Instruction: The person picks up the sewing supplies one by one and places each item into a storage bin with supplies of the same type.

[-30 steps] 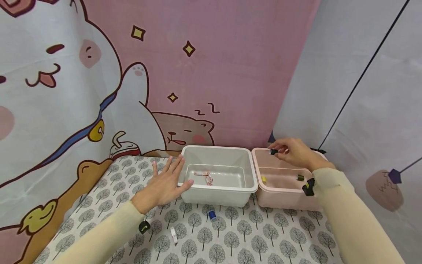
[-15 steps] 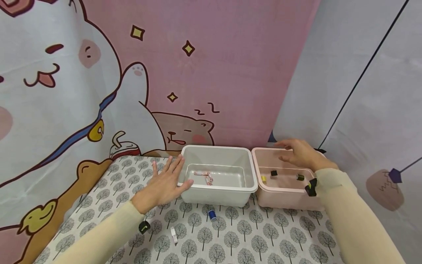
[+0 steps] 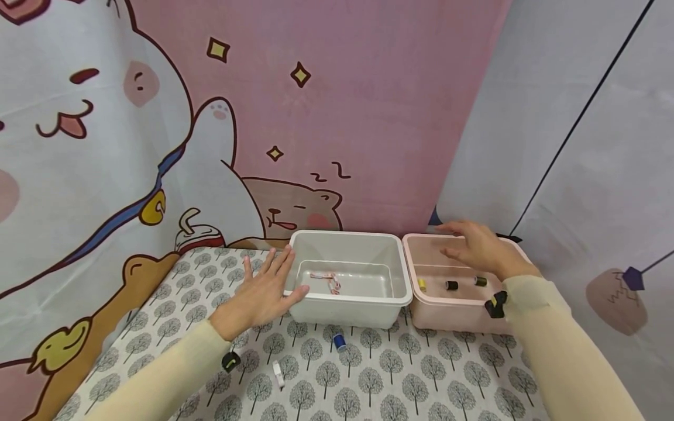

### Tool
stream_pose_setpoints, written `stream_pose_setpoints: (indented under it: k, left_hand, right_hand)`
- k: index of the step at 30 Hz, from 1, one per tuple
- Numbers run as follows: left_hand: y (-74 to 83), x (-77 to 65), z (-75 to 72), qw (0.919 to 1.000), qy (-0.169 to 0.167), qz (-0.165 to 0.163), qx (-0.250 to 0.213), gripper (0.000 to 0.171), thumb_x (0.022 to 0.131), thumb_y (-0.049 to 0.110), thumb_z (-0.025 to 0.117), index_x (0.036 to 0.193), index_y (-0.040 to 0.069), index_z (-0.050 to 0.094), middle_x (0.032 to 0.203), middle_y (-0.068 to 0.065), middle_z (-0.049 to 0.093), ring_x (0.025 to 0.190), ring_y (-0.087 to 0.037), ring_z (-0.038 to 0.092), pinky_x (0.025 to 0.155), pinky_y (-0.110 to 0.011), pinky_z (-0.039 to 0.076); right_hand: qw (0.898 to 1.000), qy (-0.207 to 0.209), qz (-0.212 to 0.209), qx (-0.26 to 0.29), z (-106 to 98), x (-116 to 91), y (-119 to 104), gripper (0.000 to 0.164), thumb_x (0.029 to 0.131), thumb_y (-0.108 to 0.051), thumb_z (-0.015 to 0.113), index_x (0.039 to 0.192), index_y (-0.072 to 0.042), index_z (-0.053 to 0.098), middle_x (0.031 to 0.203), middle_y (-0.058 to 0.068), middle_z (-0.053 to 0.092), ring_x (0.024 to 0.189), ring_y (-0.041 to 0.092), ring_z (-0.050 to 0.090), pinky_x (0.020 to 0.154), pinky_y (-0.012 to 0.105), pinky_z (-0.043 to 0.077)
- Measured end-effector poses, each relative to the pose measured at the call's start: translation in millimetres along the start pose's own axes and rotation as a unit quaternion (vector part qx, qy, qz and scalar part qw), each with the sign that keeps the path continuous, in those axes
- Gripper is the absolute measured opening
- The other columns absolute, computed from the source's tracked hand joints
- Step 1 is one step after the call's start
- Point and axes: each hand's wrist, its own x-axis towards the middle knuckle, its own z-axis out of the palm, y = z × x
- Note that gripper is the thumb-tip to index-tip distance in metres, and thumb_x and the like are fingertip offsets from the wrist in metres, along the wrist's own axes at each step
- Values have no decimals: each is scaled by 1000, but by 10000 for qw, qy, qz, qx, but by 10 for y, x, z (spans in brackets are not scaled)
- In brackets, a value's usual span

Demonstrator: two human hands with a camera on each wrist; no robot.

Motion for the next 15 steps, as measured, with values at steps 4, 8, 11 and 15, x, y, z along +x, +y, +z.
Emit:
stream_pose_setpoints:
  k: [4,8,11,15]
  left_hand:
    - [-3,-2,2,10000,-19,1,9,110,112,89,31,188,11,16,199,-9,12,184,-44,8,136,-93,-5]
    - [-7,-2,6,10000,-20,8,21,110,112,89,30,188,11,16,199,-9,11,184,-44,9,136,-93,-5]
    - [-10,1,7,10000,3,25,4,111,112,89,30,188,9,18,199,-10,12,184,-45,9,136,-93,-4]
    - [-13,6,4,10000,21,48,-6,111,112,89,31,187,8,18,198,-10,12,184,-45,9,135,-94,-4]
  right_hand:
    - [10000,-30,44,69,5,-44,-86,54,107,-23,87,159,-15,72,160,30,68,142,54,68,115,81,54]
    - [10000,68,-24,47,16,-81,-190,52,107,-24,86,157,-19,74,159,31,68,143,55,68,116,82,53]
    - [9998,145,-93,20,22,-99,-267,51,107,-25,87,156,-19,75,158,30,70,142,55,68,117,81,52]
    - [9999,120,-101,-69,14,-133,-355,51,108,-28,85,157,-17,73,157,28,70,141,55,68,114,81,53]
